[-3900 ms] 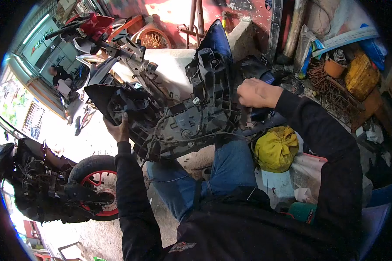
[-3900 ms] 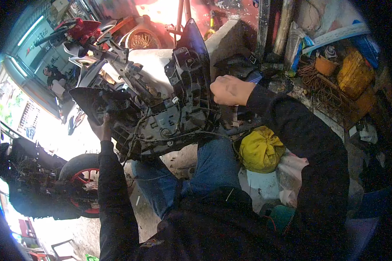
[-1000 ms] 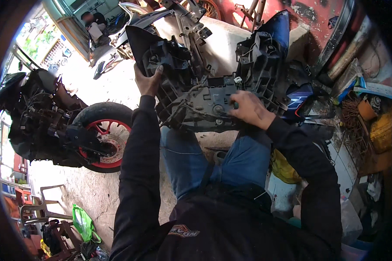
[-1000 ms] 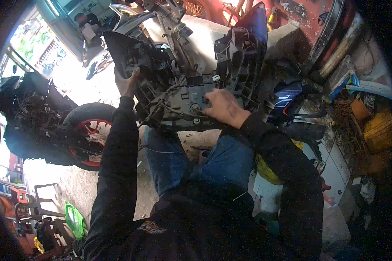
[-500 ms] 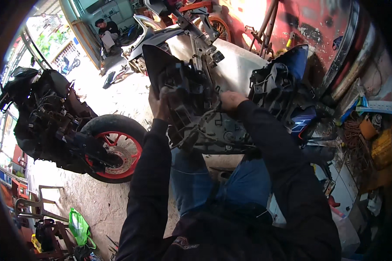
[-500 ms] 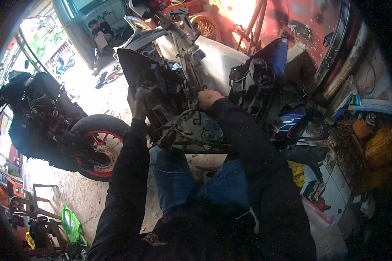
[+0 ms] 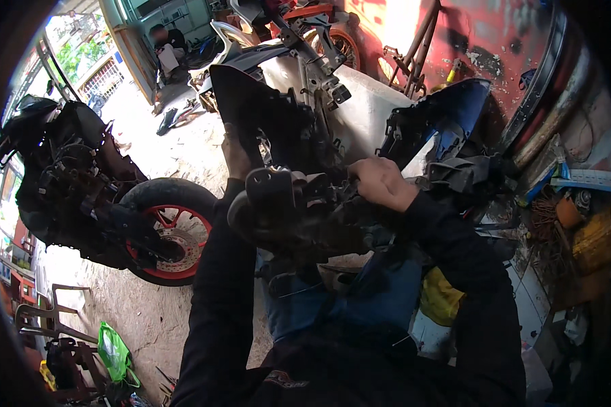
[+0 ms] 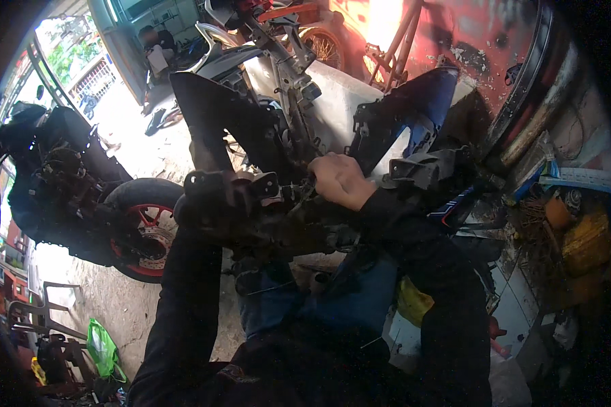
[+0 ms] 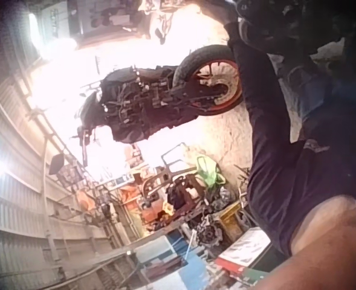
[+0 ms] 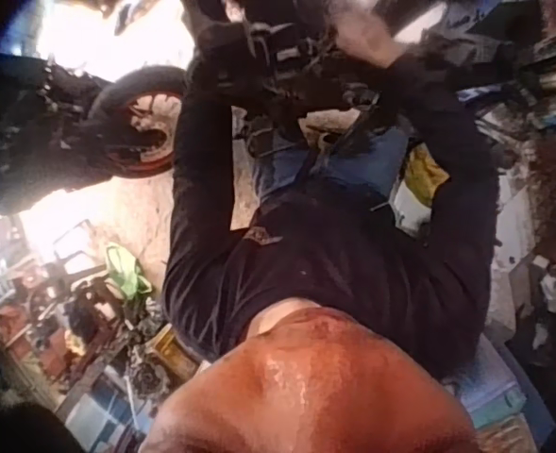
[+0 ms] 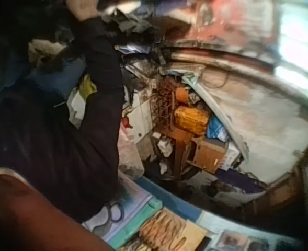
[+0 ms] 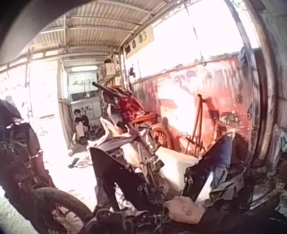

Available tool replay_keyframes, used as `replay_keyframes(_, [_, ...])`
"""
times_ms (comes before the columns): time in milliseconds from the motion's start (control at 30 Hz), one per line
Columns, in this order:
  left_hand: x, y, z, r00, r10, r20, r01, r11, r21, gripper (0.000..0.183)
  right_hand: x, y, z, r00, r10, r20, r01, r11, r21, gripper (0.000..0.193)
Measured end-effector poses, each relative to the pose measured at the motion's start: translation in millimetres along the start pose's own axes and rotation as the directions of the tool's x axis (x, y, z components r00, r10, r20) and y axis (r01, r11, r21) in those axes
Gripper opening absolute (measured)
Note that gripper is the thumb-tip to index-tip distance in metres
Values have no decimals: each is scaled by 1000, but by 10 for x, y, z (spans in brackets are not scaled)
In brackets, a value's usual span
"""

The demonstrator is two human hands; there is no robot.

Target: The person disassembles motorcycle fairing components by removing screws with a screwdriver and pulling plastic panels apart by hand, eventually placing the headlight assembly on the ground.

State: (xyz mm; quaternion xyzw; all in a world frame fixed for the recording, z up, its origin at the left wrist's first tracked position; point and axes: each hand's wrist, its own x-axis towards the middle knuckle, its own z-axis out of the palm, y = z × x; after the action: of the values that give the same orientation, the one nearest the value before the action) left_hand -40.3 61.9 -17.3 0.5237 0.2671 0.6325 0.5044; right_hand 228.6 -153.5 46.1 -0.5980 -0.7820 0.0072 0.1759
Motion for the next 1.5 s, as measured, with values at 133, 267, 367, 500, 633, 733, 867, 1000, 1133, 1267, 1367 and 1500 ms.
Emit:
replay_keyframes(133, [-51,506,491,989,139,-48,-136,989,55,61,-48,-54,-228,994,86,70,-87,996,9,26])
replay_keyframes(267, [79,781,565,854,512,-90,-454,819,350,61,-92,-29,-115,998,56,31,-58,996,60,27])
replay_keyframes(367, [278,917,372,908,411,-82,-364,870,331,57,-116,66,111,997,12,-75,-7,997,73,27])
replay_keyframes(500, [233,1244,650,766,632,-115,-564,748,350,51,-11,47,106,988,114,108,-120,991,53,21])
replay_keyframes(633, [562,1468,338,650,759,18,-677,569,467,47,80,31,217,996,78,45,-80,996,44,16])
replay_keyframes(733, [695,1672,292,512,835,204,-754,322,573,53,136,226,387,995,-66,-80,70,996,49,24])
replay_keyframes(867, [646,1883,367,646,756,107,-720,557,414,54,219,300,455,999,18,-29,-18,999,29,17])
replay_keyframes(1000, [344,2309,777,768,640,3,-632,758,161,52,201,502,771,998,-4,-60,7,999,40,15])
replay_keyframes(1133, [352,2364,851,835,549,21,-523,806,-276,49,233,640,1126,1000,1,-22,-1,1000,-21,14])
replay_keyframes(1267, [334,2213,783,785,619,16,-615,782,-102,48,294,561,1505,999,-7,-40,3,995,-97,14])
replay_keyframes(1367, [399,2027,693,471,816,335,-721,137,679,49,259,788,2170,996,-54,-66,38,976,-216,13])
replay_keyframes(1500, [170,1851,915,721,677,144,-668,626,402,54,317,798,2443,994,46,99,-11,942,-336,16])
